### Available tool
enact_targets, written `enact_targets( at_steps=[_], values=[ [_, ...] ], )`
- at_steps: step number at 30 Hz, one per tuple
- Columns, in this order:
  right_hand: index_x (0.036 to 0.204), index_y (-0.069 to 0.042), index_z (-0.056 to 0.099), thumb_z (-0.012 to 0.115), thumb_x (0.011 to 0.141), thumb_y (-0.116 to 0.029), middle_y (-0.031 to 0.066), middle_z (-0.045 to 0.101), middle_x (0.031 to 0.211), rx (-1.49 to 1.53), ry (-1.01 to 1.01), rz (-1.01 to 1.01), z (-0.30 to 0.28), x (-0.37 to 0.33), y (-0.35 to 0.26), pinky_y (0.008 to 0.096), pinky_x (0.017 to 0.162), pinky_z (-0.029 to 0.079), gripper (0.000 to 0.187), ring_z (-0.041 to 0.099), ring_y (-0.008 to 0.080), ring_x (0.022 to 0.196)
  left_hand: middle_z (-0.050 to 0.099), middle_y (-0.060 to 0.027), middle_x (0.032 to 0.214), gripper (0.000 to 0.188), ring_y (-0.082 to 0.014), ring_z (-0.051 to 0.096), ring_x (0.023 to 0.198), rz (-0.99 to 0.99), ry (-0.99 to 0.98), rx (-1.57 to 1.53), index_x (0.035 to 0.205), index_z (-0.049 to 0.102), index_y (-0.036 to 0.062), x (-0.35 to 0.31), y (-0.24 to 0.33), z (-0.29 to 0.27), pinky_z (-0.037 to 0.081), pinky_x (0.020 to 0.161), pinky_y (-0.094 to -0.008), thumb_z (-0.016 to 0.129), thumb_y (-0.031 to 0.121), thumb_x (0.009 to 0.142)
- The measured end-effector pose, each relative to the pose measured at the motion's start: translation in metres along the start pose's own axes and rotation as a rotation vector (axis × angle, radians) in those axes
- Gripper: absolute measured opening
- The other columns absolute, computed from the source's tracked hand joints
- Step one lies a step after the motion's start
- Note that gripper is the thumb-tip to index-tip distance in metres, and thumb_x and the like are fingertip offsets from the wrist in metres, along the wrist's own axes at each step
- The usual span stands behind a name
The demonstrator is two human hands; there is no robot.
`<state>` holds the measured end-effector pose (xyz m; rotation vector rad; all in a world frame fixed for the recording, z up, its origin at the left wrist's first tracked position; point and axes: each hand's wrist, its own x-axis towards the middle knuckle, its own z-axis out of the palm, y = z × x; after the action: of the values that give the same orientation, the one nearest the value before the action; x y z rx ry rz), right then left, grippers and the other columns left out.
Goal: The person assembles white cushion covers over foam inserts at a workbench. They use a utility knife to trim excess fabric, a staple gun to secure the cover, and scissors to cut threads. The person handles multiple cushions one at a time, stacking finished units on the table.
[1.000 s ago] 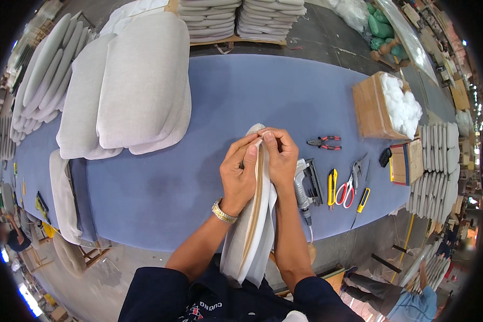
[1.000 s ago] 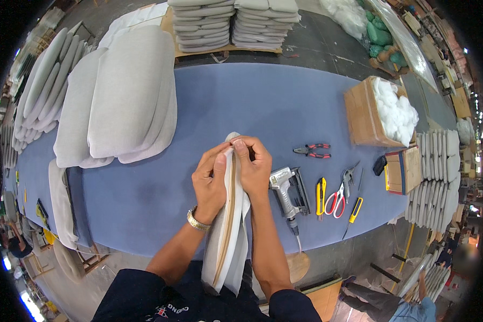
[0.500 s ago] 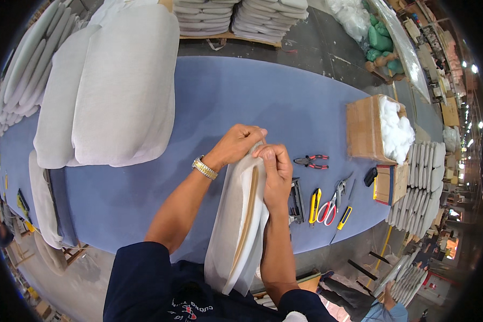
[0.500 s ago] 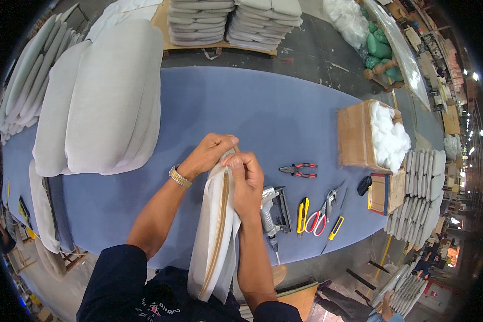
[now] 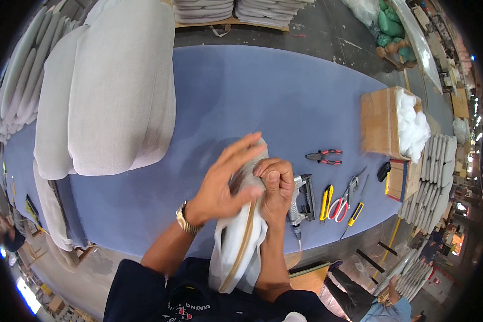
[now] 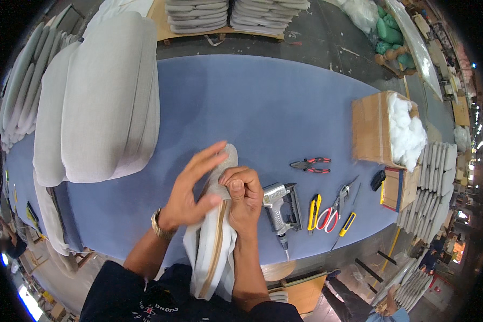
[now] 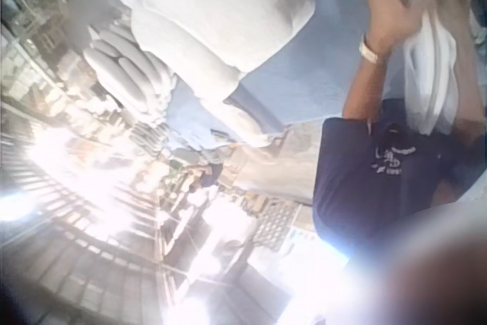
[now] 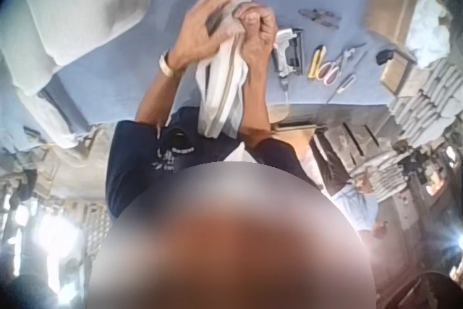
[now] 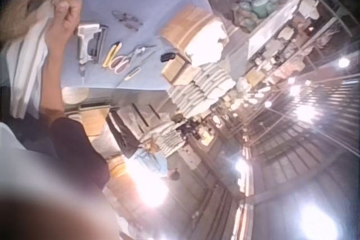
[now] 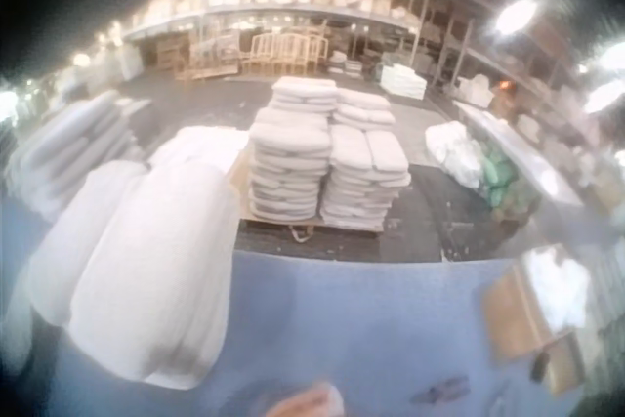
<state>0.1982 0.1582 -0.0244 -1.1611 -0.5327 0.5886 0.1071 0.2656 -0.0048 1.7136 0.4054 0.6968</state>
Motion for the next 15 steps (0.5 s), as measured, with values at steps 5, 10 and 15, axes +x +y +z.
enact_targets(
  at_steps=[5,10,15],
  values=[
    [0.094,-0.004,0.055,0.061,0.105,-0.029,0.0091,0.062,0.094,-0.005,0.009,0.010,0.004,-0.003,-0.006,0.0288,0.081,0.046,0.028,0.055,0.0136,0.086,0.065,-0.0199,0.135,0.047,-0.0367,0.060,0.131,0.007,0.073,0.229,0.128,0.066,0.0011,-0.038,0.015,0.005,0.041,0.115,-0.0472,0.070,0.002,0.082],
    [0.094,-0.003,0.056,0.062,0.105,-0.028,0.0095,0.063,0.094,0.038,0.016,0.010,-0.003,-0.007,-0.006,0.0280,0.080,0.046,0.028,0.055,0.0123,0.084,0.075,-0.0170,0.116,0.029,-0.0343,0.065,0.125,-0.008,0.137,0.068,0.107,0.076,0.0027,-0.042,0.009,0.011,0.039,0.116,-0.0532,0.072,-0.006,0.080],
    [0.093,-0.003,0.056,0.063,0.104,-0.030,0.0108,0.064,0.093,0.133,-0.002,0.025,-0.015,-0.013,-0.003,0.0283,0.079,0.046,0.029,0.056,0.0136,0.082,0.077,-0.0116,0.112,0.025,-0.0287,0.068,0.122,-0.024,-0.048,0.204,0.104,0.079,0.0079,-0.045,0.020,-0.001,0.032,0.120,-0.0550,0.075,-0.002,0.082]
  ],
)
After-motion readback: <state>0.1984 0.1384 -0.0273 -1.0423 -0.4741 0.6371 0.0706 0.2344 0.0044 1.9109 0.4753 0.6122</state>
